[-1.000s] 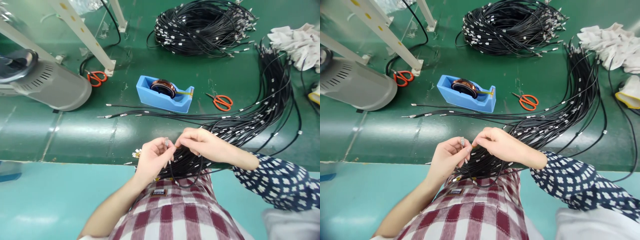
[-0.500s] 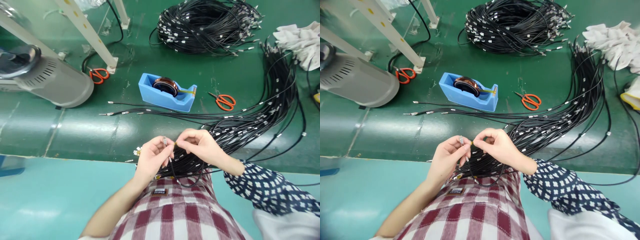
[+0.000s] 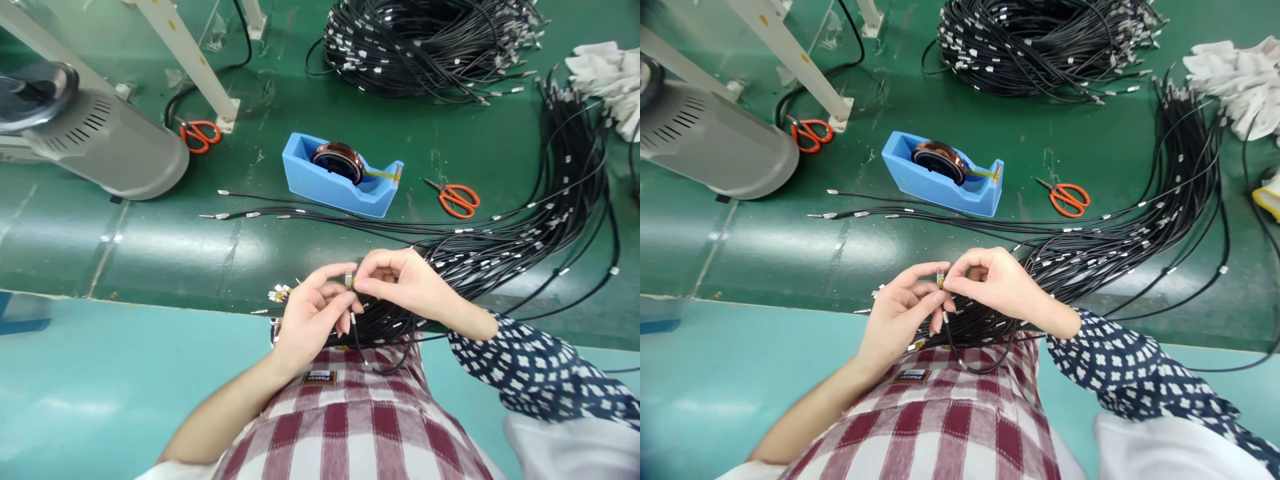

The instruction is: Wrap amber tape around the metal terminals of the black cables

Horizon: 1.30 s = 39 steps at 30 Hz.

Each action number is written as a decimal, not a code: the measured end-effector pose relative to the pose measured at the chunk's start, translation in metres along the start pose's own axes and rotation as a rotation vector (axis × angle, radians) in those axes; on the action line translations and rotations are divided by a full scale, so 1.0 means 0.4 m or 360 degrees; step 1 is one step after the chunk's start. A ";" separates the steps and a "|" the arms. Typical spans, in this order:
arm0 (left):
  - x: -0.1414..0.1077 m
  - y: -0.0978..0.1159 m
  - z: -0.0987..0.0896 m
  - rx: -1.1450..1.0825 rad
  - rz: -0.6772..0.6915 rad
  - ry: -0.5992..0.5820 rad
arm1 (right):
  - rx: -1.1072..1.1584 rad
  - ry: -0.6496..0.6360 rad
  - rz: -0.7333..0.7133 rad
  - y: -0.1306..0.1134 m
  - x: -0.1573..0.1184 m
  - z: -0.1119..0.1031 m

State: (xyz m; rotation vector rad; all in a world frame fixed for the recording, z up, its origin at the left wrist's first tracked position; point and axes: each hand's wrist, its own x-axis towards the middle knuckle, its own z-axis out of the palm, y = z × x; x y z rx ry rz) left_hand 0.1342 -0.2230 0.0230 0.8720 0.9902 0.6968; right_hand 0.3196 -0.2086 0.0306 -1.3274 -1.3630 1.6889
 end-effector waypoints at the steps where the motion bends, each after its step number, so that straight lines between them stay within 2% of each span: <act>1: 0.000 -0.001 0.000 0.0000 -0.0001 -0.0004 | 0.0018 -0.0005 0.0010 0.001 -0.001 0.000; 23: -0.003 0.001 0.008 -0.0005 -0.0011 0.0019 | 0.0054 0.0057 0.0053 0.000 -0.009 0.008; 39: -0.005 -0.007 0.006 -0.0030 0.0024 -0.0013 | 0.0200 -0.0026 0.0005 0.000 -0.011 0.017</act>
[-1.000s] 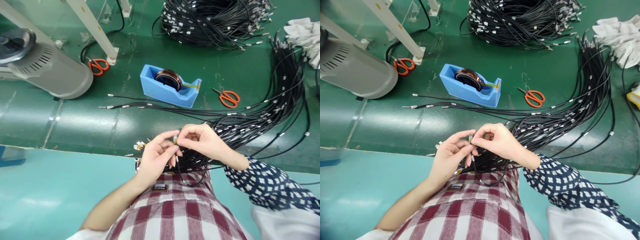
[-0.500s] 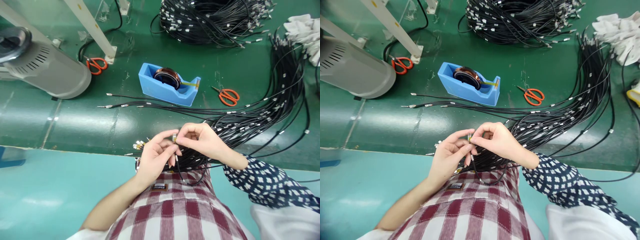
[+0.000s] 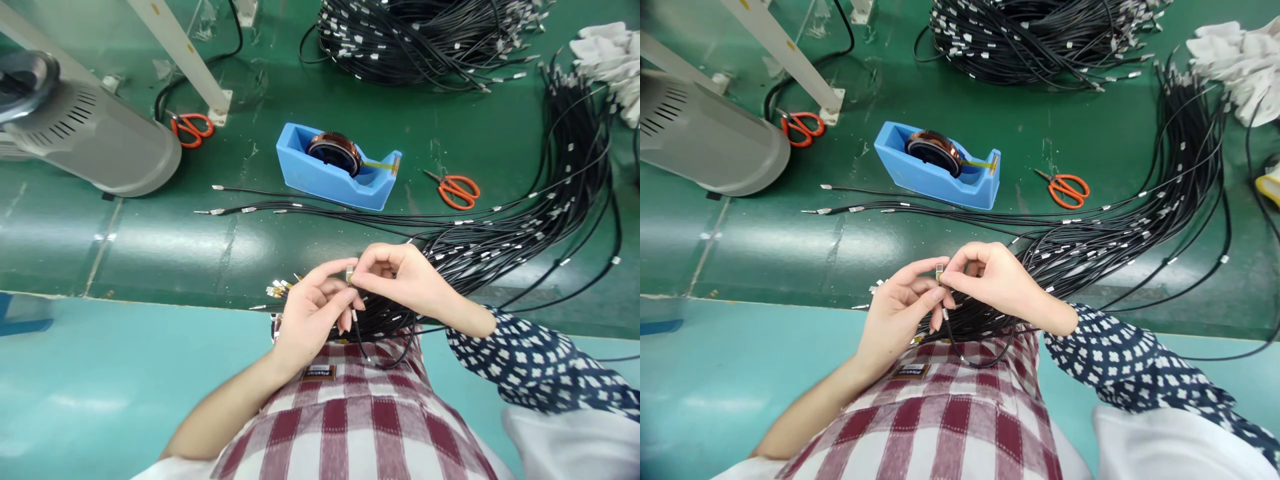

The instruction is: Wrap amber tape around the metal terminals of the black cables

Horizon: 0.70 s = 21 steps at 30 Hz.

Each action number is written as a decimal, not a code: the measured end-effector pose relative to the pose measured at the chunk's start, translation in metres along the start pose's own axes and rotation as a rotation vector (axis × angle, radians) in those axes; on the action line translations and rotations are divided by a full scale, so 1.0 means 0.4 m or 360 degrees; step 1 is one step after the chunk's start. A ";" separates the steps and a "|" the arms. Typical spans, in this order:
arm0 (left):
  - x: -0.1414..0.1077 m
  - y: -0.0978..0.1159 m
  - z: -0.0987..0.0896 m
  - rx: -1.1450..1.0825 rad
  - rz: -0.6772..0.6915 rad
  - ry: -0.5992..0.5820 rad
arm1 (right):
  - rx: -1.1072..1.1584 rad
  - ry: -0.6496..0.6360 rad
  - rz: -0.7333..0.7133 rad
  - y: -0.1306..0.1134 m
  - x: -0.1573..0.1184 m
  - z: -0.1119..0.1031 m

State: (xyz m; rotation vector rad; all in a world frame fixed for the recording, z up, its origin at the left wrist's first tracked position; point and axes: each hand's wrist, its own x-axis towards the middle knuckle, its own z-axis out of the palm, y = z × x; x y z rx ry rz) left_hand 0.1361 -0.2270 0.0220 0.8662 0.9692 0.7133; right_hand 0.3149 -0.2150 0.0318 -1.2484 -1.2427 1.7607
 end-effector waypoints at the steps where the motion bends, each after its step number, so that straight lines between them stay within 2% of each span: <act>1: 0.000 -0.001 0.000 0.0001 0.0005 0.0000 | -0.0011 0.0007 0.0002 0.001 0.000 0.000; 9: 0.000 -0.020 -0.003 0.0043 0.0090 -0.0008 | 0.0113 0.0010 0.0086 0.027 0.011 0.005; 15: 0.000 -0.016 -0.007 -0.0005 0.0123 -0.0048 | 0.0148 0.0036 -0.0052 0.021 0.008 0.014; 21: 0.016 -0.018 -0.013 -0.0081 0.0137 0.0039 | -0.0018 0.0100 -0.0110 0.014 0.003 0.018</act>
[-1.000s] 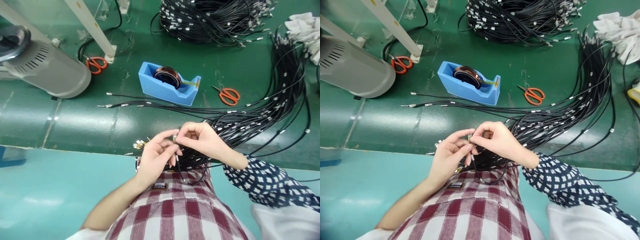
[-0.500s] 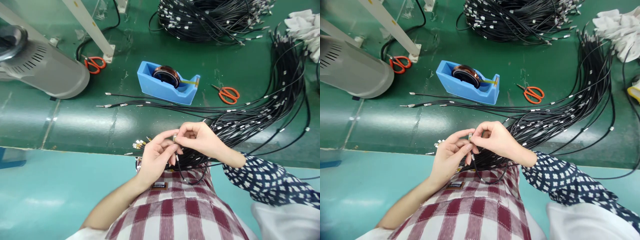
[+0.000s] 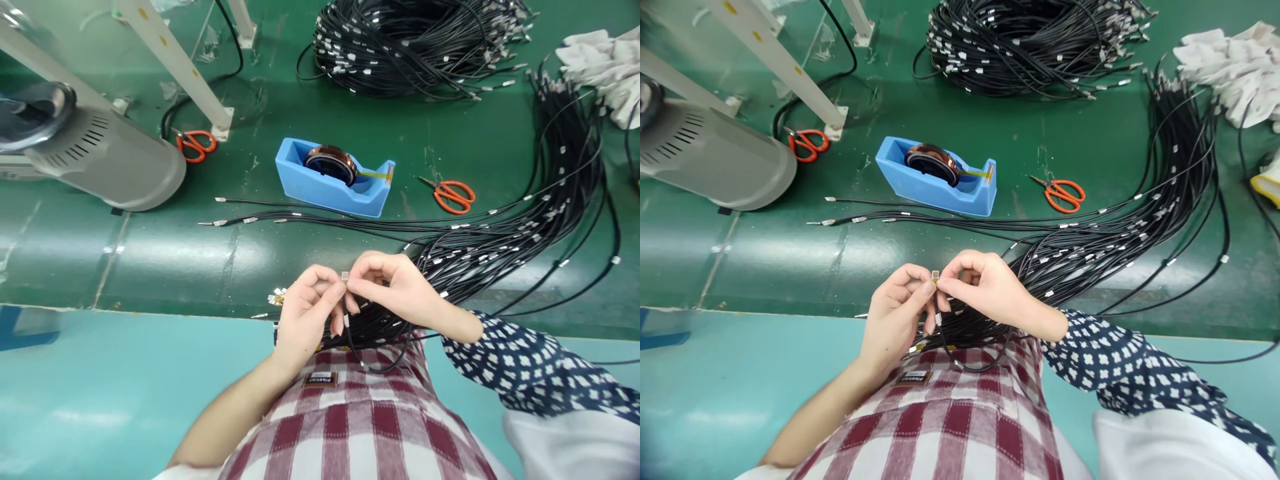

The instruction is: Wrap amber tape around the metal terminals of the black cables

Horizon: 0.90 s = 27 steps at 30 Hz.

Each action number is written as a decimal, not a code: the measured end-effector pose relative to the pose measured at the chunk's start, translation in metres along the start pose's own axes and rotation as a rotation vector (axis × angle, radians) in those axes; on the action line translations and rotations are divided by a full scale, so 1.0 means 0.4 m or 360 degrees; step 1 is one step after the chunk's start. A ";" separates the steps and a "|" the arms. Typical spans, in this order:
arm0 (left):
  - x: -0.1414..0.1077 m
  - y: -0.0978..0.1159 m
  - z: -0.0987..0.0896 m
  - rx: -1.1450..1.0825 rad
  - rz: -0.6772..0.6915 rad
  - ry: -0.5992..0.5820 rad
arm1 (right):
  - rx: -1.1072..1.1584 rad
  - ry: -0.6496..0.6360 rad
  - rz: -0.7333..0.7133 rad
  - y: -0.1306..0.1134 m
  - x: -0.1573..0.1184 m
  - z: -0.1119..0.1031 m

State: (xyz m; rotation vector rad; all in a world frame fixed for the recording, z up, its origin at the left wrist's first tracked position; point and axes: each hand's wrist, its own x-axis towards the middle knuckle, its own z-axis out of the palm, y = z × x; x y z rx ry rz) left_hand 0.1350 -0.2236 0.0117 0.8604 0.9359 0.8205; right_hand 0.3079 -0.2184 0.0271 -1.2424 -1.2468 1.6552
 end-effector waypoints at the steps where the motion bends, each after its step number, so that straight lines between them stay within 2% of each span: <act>1: 0.002 -0.001 -0.001 -0.0006 0.0009 0.0010 | -0.0040 0.0014 -0.0017 0.001 0.000 -0.001; 5: 0.005 -0.002 -0.008 -0.0057 -0.0008 0.0029 | -0.0116 0.0052 -0.0027 0.004 -0.001 -0.005; 10: 0.002 -0.007 -0.022 -0.0028 -0.0244 -0.0024 | -0.0121 0.0052 0.0000 0.003 -0.001 -0.007; 13: 0.001 -0.009 -0.024 -0.0042 -0.0338 0.0007 | -0.0092 0.0061 0.0006 0.005 0.001 -0.005; 20: 0.000 0.001 -0.007 -0.0177 -0.0357 0.0060 | 0.0240 0.0114 0.0182 0.009 0.004 0.004; 27: 0.000 0.000 -0.003 -0.0251 -0.0372 0.0073 | 0.0247 0.0135 0.0193 0.014 0.004 0.008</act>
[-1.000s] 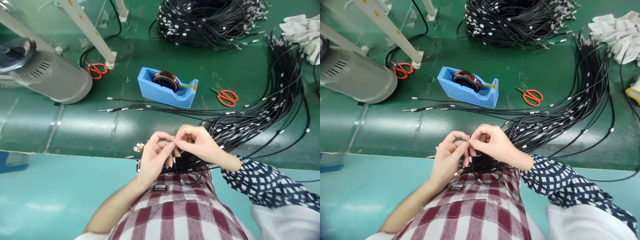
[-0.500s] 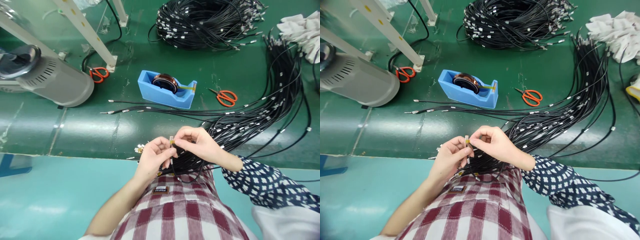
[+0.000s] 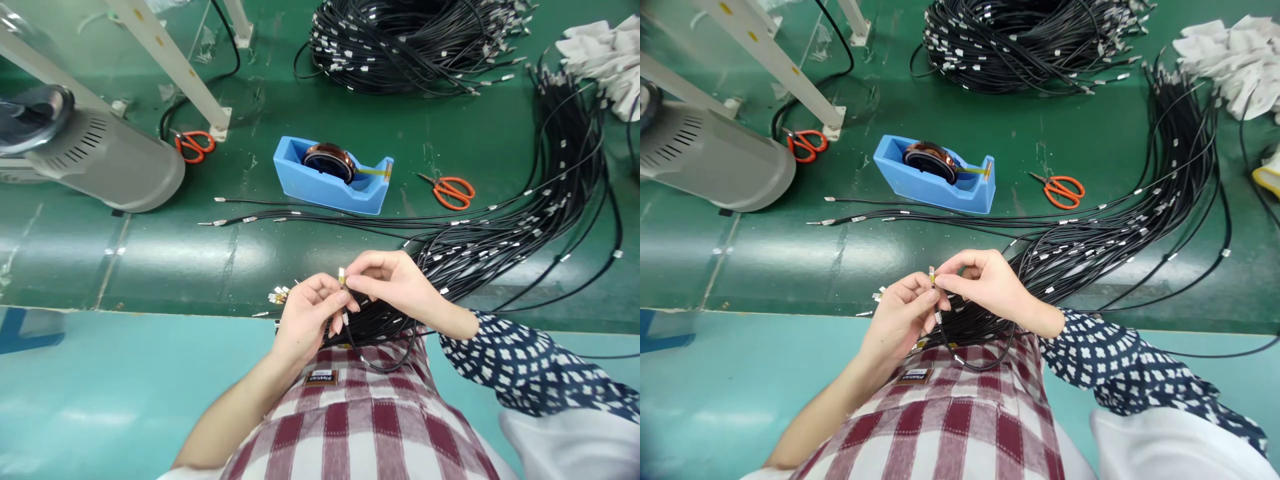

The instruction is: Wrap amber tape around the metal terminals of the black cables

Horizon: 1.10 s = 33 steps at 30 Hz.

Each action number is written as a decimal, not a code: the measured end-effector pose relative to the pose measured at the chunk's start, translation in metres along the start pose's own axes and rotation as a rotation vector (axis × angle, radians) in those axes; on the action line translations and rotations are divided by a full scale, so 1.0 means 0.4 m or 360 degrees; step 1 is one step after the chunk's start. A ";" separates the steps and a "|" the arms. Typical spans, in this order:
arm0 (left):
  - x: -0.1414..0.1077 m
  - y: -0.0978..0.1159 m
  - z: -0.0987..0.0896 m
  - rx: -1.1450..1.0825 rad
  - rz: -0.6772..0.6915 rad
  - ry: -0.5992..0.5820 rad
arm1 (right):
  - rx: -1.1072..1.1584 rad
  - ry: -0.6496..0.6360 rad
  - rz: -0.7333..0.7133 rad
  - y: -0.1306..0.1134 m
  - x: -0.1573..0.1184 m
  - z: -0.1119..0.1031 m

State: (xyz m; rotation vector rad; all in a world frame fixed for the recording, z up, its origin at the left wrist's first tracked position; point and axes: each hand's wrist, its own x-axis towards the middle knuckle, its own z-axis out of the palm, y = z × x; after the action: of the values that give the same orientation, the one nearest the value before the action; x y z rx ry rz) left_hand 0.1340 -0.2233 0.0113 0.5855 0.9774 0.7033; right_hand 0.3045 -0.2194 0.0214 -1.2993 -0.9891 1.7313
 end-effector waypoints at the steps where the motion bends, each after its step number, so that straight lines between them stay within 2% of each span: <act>1: 0.001 -0.001 -0.001 -0.0005 0.0002 0.0004 | 0.0016 -0.0014 -0.0014 0.002 0.000 -0.001; 8: 0.005 -0.005 -0.007 -0.0001 0.0013 0.0018 | 0.0037 -0.0035 -0.0108 0.004 0.005 -0.006; 19: 0.001 -0.005 -0.001 -0.0040 0.0027 0.0020 | 0.0109 -0.0035 -0.0079 0.002 0.014 0.011; 28: 0.008 -0.016 0.004 -0.0159 0.0046 -0.0003 | -0.0165 0.0067 -0.0145 0.005 0.012 0.014; 33: 0.009 -0.021 0.004 -0.0203 0.0039 -0.0041 | -0.0030 -0.0090 -0.0139 0.003 0.018 0.012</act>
State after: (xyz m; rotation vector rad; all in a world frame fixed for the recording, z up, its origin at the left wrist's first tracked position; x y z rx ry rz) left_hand 0.1388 -0.2262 0.0042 0.4943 0.8956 0.7725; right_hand 0.2981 -0.2142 0.0183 -1.2066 -1.0813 1.7041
